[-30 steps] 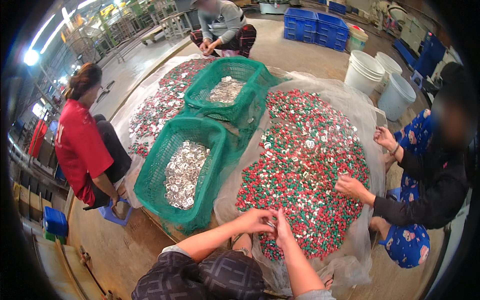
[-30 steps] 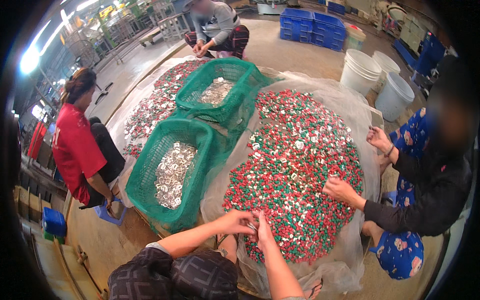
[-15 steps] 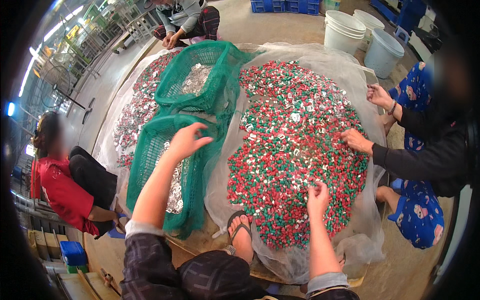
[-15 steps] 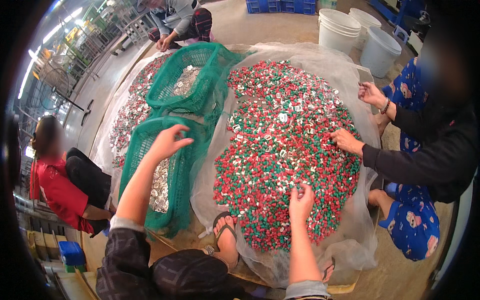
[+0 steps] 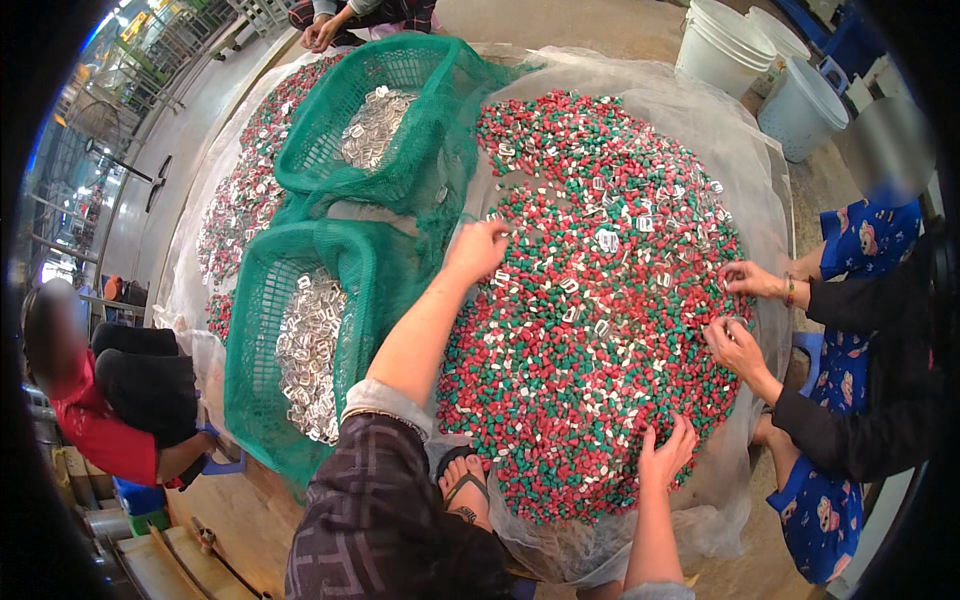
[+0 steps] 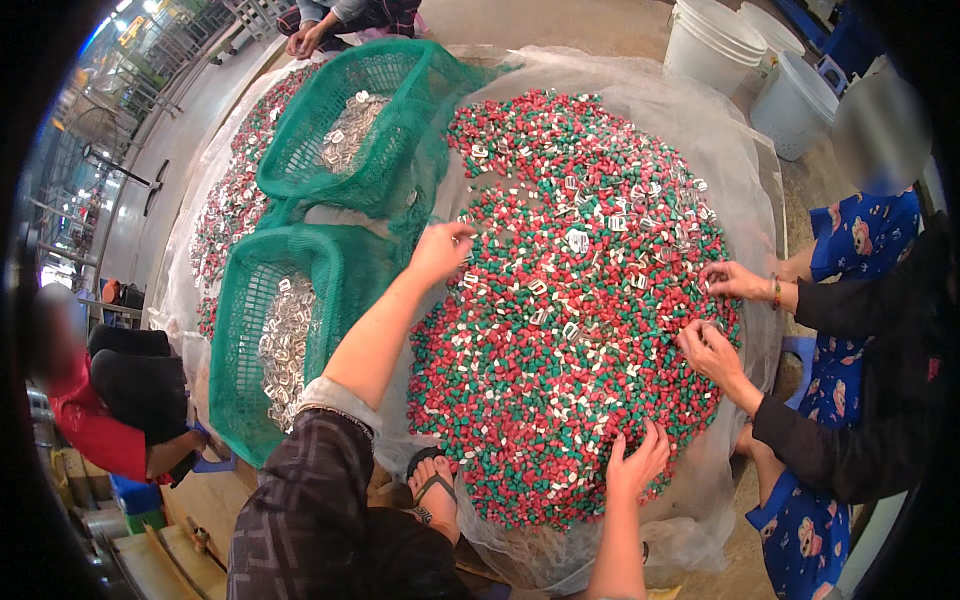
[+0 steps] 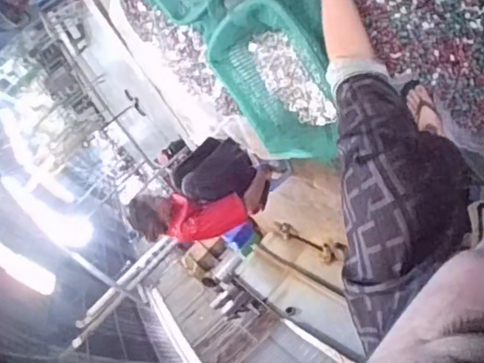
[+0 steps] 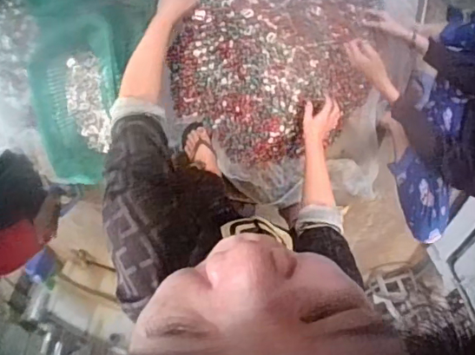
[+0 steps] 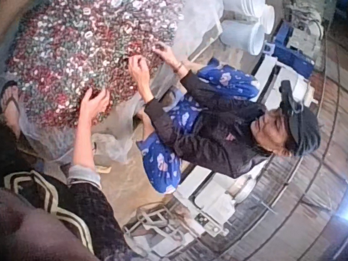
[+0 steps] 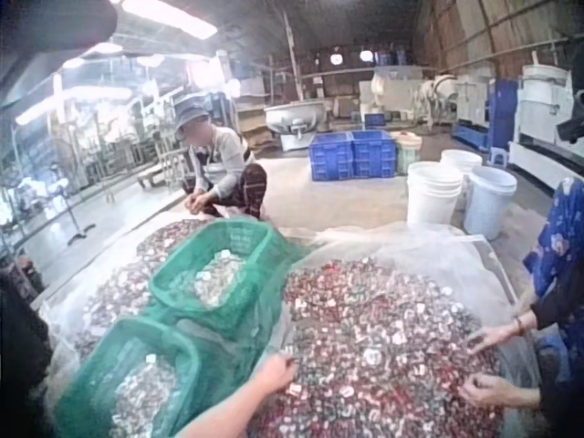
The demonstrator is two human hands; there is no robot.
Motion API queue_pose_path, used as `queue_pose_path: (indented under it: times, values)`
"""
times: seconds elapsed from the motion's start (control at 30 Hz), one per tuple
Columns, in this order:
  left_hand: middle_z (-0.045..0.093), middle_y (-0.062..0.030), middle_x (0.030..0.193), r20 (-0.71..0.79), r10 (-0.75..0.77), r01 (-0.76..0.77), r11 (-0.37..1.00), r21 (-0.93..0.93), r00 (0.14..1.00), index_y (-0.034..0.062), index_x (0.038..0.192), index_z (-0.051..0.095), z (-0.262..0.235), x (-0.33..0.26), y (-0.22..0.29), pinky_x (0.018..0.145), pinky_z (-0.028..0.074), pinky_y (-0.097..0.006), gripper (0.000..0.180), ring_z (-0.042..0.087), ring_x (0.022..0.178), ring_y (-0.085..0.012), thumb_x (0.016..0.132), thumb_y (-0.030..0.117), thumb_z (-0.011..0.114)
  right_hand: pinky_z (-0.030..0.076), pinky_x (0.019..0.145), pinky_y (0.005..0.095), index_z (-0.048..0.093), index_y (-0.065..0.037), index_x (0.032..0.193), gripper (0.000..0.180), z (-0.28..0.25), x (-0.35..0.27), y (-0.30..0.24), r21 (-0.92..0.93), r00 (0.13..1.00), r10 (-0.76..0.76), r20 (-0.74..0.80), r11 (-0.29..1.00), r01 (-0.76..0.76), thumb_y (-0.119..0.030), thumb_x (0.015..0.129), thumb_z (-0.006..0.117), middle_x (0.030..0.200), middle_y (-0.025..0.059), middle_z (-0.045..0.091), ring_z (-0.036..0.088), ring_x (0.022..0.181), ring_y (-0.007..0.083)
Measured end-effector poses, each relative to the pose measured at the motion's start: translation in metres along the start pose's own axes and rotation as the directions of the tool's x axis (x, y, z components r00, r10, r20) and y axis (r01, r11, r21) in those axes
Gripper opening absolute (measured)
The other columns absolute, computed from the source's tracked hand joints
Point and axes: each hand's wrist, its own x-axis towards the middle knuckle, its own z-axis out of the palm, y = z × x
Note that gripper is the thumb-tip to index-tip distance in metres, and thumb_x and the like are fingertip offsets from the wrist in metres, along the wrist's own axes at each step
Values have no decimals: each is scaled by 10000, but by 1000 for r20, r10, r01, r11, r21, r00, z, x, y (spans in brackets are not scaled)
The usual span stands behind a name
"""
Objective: The person sits at a table and sorts small red, green, and white plastic pieces by hand, picking them from a large pile and placing them into green baskets. Other workers are also sorting nearby.
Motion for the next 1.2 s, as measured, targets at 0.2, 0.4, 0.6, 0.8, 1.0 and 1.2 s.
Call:
queue_pose_path:
  times: [0.2, 0.4, 0.6, 0.8, 1.0, 1.2]
  values:
    - [645, -126, 940, -573, -173, 283, 953, 108, 801, 82, 1103, 584, -41, 56, -64, 800, 477, -383, 422, 615, 873, -282, 698, 154, 679, 284, 970, 491, 460, -46, 1201, 471, 7, 0, -7, 3, 1000, 12, -21, 1000, -11, -249, 801, 606, 1269, 174, 405, 367, 1180, 354]
    - [652, -101, 945, -297, -417, 424, 904, -43, 859, 90, 1137, 582, -44, 63, -59, 822, 469, -377, 452, 611, 920, -281, 709, 195, 684, 291, 961, 493, 466, -23, 1177, 451, 11, 5, -19, 53, 996, -61, -66, 996, 65, -239, 804, 598, 1248, 173, 420, 383, 1156, 357]
    - [642, -111, 887, -560, -168, 184, 983, -29, 811, 70, 912, 657, -47, 57, -49, 774, 467, -385, 170, 611, 854, -281, 767, 132, 594, 304, 950, 486, 489, -21, 1146, 406, 7, 10, -27, 90, 998, -36, -58, 995, 41, -214, 801, 585, 1239, 170, 430, 395, 1137, 354]
    - [551, -146, 1074, 158, 204, -223, 967, 119, 966, 68, 997, 606, -5, 17, 9, 899, 423, -392, 247, 502, 1059, -320, 753, 81, 570, 303, 956, 482, 498, -31, 1141, 400, 7, 10, -33, 108, 996, -55, -70, 992, 62, -174, 780, 593, 1236, 171, 433, 402, 1127, 356]
    - [491, -160, 1112, -92, 2, 36, 914, 404, 996, 63, 1230, 439, 41, 27, -26, 883, 412, -472, 488, 458, 1085, -352, 823, 302, 565, 304, 950, 495, 505, -42, 1137, 400, 5, 11, -45, 134, 995, -77, -64, 987, 85, -155, 765, 602, 1226, 181, 430, 404, 1121, 366]
    - [469, -191, 1181, 119, 61, -116, 842, 528, 991, 9, 1236, 406, 51, -86, 68, 843, 442, -503, 571, 449, 1114, -370, 846, 408, 521, 306, 946, 495, 510, -45, 1128, 389, 6, 10, -45, 169, 991, -76, -106, 981, 94, -148, 762, 595, 1209, 184, 443, 409, 1116, 366]
